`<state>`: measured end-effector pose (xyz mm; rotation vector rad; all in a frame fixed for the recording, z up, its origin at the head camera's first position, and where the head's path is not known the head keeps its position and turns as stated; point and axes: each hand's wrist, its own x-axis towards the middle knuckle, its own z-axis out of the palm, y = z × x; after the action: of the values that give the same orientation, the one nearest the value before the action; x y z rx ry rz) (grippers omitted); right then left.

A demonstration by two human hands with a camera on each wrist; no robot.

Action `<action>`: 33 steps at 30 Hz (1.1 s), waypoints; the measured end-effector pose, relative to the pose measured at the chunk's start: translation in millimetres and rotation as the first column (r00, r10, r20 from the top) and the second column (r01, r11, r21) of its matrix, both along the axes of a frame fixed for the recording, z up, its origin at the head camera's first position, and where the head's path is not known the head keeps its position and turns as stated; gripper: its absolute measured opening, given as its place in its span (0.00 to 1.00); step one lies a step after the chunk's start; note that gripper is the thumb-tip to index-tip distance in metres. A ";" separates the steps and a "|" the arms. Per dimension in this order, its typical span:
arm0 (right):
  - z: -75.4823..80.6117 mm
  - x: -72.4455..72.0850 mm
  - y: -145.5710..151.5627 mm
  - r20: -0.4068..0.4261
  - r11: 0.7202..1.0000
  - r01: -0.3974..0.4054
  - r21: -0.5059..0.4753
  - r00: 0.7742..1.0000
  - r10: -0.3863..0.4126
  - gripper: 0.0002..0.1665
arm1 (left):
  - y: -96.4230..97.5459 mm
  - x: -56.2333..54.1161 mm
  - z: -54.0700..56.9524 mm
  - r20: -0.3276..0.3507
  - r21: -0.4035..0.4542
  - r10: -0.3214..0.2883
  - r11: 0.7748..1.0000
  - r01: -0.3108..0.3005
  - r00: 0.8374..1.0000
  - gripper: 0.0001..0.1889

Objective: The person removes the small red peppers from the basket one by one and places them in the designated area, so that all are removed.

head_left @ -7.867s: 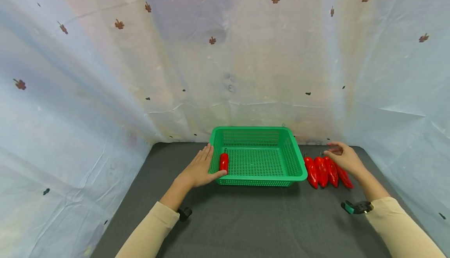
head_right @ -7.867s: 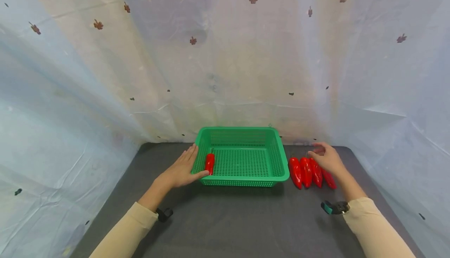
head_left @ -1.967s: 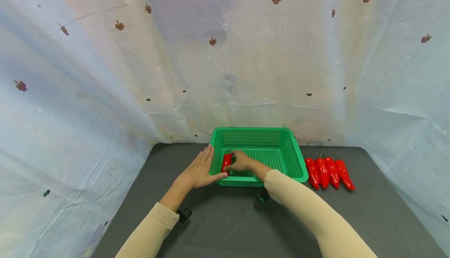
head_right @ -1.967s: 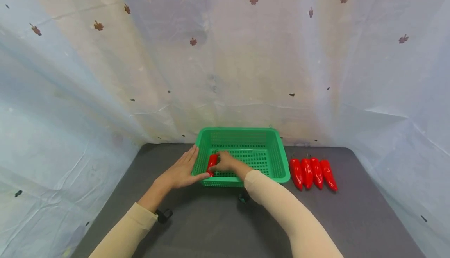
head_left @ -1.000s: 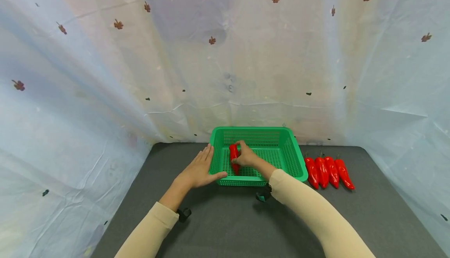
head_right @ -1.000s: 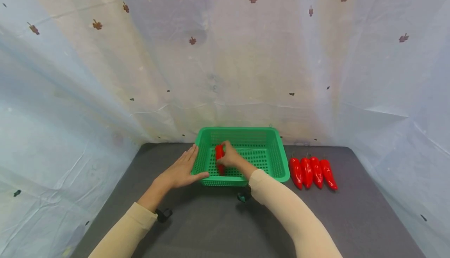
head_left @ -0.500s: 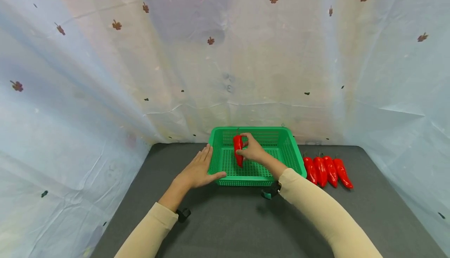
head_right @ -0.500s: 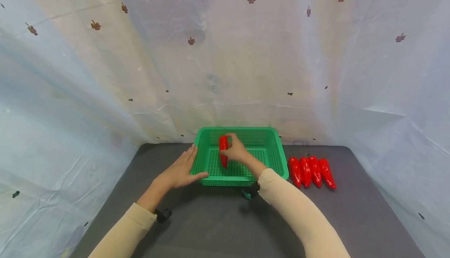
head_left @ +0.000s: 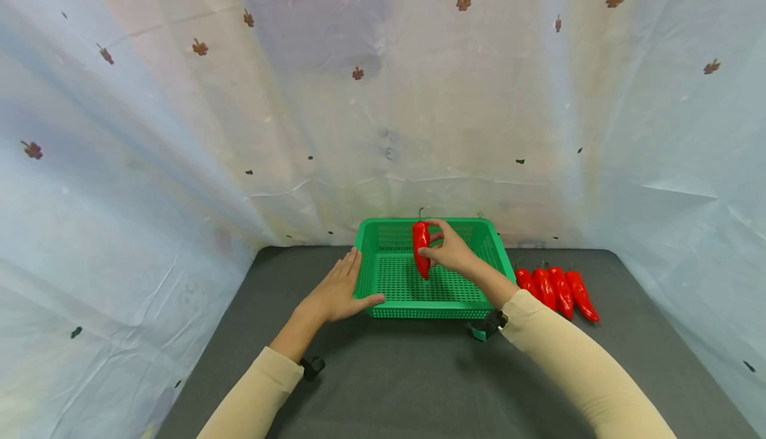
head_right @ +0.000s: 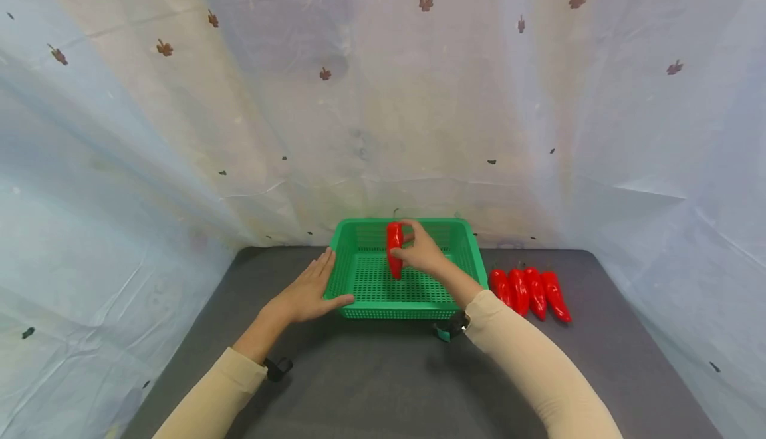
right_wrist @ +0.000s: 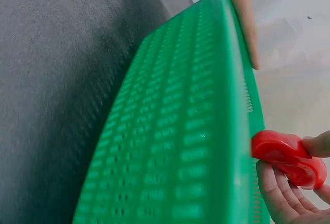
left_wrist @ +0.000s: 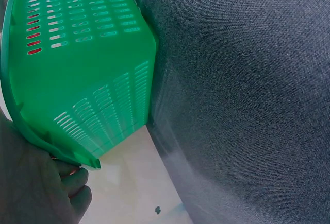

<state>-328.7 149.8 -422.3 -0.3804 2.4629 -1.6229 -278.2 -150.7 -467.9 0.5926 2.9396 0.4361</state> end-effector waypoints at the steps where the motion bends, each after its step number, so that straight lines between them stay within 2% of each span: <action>1: 1.5 1.0 4.0 -0.002 1.000 0.002 -0.005 1.000 -0.002 0.47 | 0.0 -0.1 -0.5 -0.002 -0.003 -0.001 1.000 0.001 1.000 0.65; 17: 15.4 12.8 64.9 -0.053 0.998 0.050 -0.048 0.997 -0.052 0.46 | -1.1 -0.3 -1.5 -0.010 -0.004 -0.006 1.000 0.006 1.000 0.64; 33: 20.1 32.2 131.3 -0.090 0.991 0.135 -0.026 0.986 -0.137 0.47 | -0.8 -0.8 -4.2 -0.008 0.007 -0.005 1.000 0.005 1.000 0.63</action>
<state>-296.5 281.1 -402.2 -0.3023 2.5941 -1.7204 -279.0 -151.5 -472.1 0.6038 2.9445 0.4445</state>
